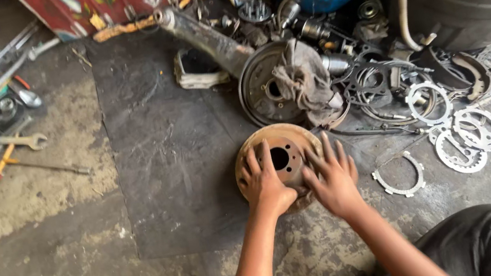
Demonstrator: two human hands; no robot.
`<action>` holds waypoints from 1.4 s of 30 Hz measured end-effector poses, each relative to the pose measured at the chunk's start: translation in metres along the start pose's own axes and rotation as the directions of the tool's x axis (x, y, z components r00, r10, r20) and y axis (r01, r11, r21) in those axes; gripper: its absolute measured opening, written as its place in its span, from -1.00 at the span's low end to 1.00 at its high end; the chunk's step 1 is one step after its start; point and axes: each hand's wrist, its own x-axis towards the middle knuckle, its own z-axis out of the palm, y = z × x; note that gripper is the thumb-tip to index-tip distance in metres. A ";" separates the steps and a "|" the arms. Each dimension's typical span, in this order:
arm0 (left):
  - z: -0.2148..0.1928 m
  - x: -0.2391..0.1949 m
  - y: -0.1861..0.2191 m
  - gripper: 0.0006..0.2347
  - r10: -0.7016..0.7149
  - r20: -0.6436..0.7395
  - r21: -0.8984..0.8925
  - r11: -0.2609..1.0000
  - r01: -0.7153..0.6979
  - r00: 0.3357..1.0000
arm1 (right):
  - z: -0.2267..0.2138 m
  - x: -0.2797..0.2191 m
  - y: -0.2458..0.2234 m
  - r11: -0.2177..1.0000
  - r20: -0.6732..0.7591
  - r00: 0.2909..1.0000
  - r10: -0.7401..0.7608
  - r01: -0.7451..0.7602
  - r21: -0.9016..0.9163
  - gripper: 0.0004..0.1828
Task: The person scrubs a rusty metal brake drum with a small abrasive stone, rotating the drum to clean different sections. They also wipe the surface with their hands and a cloth to remove debris.
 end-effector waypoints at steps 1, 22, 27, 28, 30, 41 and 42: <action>0.003 0.000 -0.001 0.19 -0.002 0.001 0.016 1.000 0.002 1.000 | 0.005 -0.017 0.003 1.000 0.002 1.000 0.007 -0.007 0.027 -0.34; -0.002 0.003 0.005 0.23 -0.079 0.040 0.001 0.997 0.079 0.996 | 0.022 0.028 0.004 0.998 -0.021 0.999 0.038 -0.037 0.042 -0.32; -0.001 -0.002 0.004 0.21 -0.020 -0.020 -0.059 0.998 0.019 1.000 | 0.020 0.043 -0.006 0.997 -0.048 0.999 0.003 0.000 0.071 -0.25; -0.001 0.000 0.004 0.21 -0.021 -0.015 -0.039 0.999 0.021 1.000 | 0.019 0.029 -0.006 0.997 -0.066 0.998 -0.005 0.011 0.081 -0.22; 0.009 -0.001 -0.003 0.24 -0.048 0.022 -0.052 0.997 0.049 0.999 | 0.021 -0.030 -0.001 0.998 -0.046 0.999 0.011 -0.009 0.060 -0.17; 0.013 0.005 -0.008 0.21 -0.004 -0.029 -0.095 0.995 0.001 1.000 | 0.016 0.073 -0.008 0.994 -0.035 0.997 -0.062 0.065 0.090 -0.30; 0.011 0.003 -0.008 0.20 0.010 -0.033 -0.098 0.995 -0.013 0.999 | 0.016 0.070 -0.008 0.996 0.036 0.996 -0.083 0.082 0.020 -0.43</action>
